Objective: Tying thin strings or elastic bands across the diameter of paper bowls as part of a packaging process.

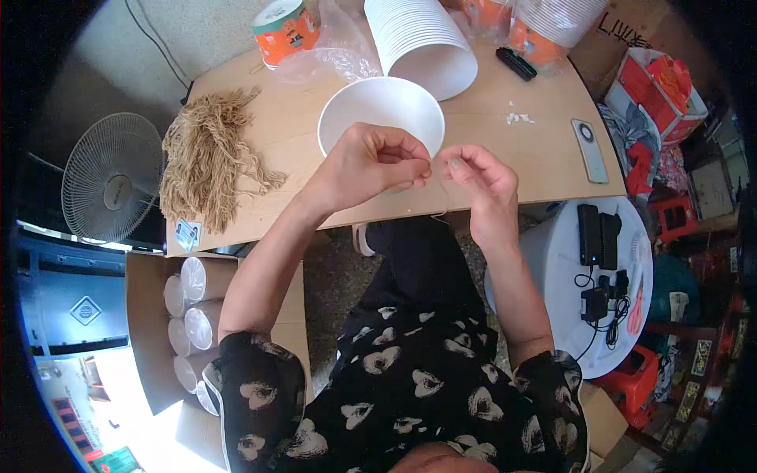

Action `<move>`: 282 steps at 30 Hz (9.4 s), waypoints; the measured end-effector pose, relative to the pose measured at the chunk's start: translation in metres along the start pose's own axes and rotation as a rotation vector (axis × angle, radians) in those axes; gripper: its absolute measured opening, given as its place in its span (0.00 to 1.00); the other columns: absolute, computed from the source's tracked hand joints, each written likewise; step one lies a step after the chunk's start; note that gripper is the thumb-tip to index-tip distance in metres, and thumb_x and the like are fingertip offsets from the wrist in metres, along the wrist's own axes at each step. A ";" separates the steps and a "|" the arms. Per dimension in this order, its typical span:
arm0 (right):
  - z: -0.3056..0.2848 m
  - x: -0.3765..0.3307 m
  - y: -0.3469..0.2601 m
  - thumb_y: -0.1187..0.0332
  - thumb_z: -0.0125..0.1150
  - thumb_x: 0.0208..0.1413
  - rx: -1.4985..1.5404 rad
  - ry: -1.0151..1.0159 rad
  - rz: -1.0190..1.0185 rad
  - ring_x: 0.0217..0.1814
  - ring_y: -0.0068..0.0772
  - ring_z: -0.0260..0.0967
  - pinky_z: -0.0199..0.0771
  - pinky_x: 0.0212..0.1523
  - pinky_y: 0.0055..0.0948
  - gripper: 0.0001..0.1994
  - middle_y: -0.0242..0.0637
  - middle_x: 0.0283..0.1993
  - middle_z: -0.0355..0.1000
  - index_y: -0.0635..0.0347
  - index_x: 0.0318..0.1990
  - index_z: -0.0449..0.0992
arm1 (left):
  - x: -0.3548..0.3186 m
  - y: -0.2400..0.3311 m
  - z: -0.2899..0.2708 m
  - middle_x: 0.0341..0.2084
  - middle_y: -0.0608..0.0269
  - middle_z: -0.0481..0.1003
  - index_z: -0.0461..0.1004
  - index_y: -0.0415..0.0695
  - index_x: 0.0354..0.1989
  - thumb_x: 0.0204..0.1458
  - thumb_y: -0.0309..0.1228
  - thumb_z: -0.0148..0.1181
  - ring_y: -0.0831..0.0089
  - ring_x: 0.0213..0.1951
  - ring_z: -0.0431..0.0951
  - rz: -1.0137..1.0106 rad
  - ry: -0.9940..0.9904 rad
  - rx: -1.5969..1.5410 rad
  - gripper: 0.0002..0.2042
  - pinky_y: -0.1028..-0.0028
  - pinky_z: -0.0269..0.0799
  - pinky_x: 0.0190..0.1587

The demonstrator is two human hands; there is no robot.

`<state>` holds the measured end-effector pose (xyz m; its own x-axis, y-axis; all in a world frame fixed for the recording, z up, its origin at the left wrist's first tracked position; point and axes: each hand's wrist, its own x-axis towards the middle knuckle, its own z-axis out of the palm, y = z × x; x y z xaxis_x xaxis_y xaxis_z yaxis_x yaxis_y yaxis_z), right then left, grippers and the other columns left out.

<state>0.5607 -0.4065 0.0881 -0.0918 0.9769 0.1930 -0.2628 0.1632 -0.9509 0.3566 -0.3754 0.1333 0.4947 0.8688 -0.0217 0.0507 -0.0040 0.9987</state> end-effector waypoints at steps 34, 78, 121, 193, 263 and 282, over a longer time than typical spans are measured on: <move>0.001 0.005 0.012 0.72 0.60 0.64 0.054 -0.040 0.063 0.34 0.18 0.69 0.70 0.40 0.19 0.06 0.30 0.32 0.74 0.68 0.41 0.77 | -0.003 -0.007 -0.001 0.32 0.57 0.81 0.75 0.34 0.36 0.58 0.18 0.63 0.77 0.36 0.82 0.119 -0.028 -0.001 0.03 0.77 0.80 0.41; -0.003 0.009 0.001 0.70 0.62 0.64 -0.297 -0.069 -0.192 0.37 0.19 0.72 0.72 0.42 0.21 0.07 0.30 0.35 0.77 0.66 0.41 0.79 | 0.001 -0.008 0.000 0.31 0.66 0.80 0.77 0.37 0.35 0.56 0.18 0.63 0.83 0.34 0.79 0.129 -0.044 0.051 0.02 0.81 0.76 0.36; -0.004 -0.035 -0.020 0.72 0.61 0.63 -0.203 0.001 -0.131 0.26 0.12 0.58 0.57 0.26 0.16 0.13 0.23 0.27 0.65 0.70 0.52 0.73 | 0.013 -0.036 -0.095 0.49 0.46 0.79 0.75 0.33 0.56 0.52 0.26 0.64 0.58 0.49 0.81 0.243 0.545 0.624 0.22 0.65 0.75 0.55; 0.011 0.051 0.022 0.59 0.84 0.39 -0.576 -0.404 -0.392 0.31 0.20 0.64 0.68 0.32 0.22 0.36 0.29 0.37 0.72 0.60 0.56 0.73 | 0.037 -0.041 -0.119 0.38 0.69 0.76 0.73 0.45 0.51 0.63 0.31 0.53 0.83 0.42 0.73 0.105 -0.010 0.346 0.11 0.76 0.71 0.45; 0.038 -0.041 -0.034 0.75 0.56 0.65 -0.349 -0.549 -0.213 0.24 0.17 0.65 0.66 0.27 0.21 0.06 0.29 0.23 0.69 0.68 0.41 0.78 | 0.032 0.008 -0.072 0.52 0.61 0.79 0.79 0.45 0.26 0.39 0.17 0.58 0.53 0.70 0.63 0.618 -0.252 1.123 0.08 0.57 0.63 0.67; 0.042 -0.040 -0.024 0.75 0.54 0.65 -0.326 -0.704 0.077 0.26 0.20 0.68 0.69 0.28 0.26 0.07 0.34 0.23 0.72 0.68 0.37 0.77 | -0.136 -0.005 0.028 0.36 0.58 0.80 0.80 0.44 0.49 0.49 0.25 0.71 0.63 0.37 0.83 0.463 0.329 0.739 0.17 0.69 0.79 0.37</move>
<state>0.5307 -0.4552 0.1130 -0.7147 0.6875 0.1282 0.0549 0.2378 -0.9698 0.3133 -0.5073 0.1301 0.3390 0.7982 0.4980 0.5054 -0.6010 0.6192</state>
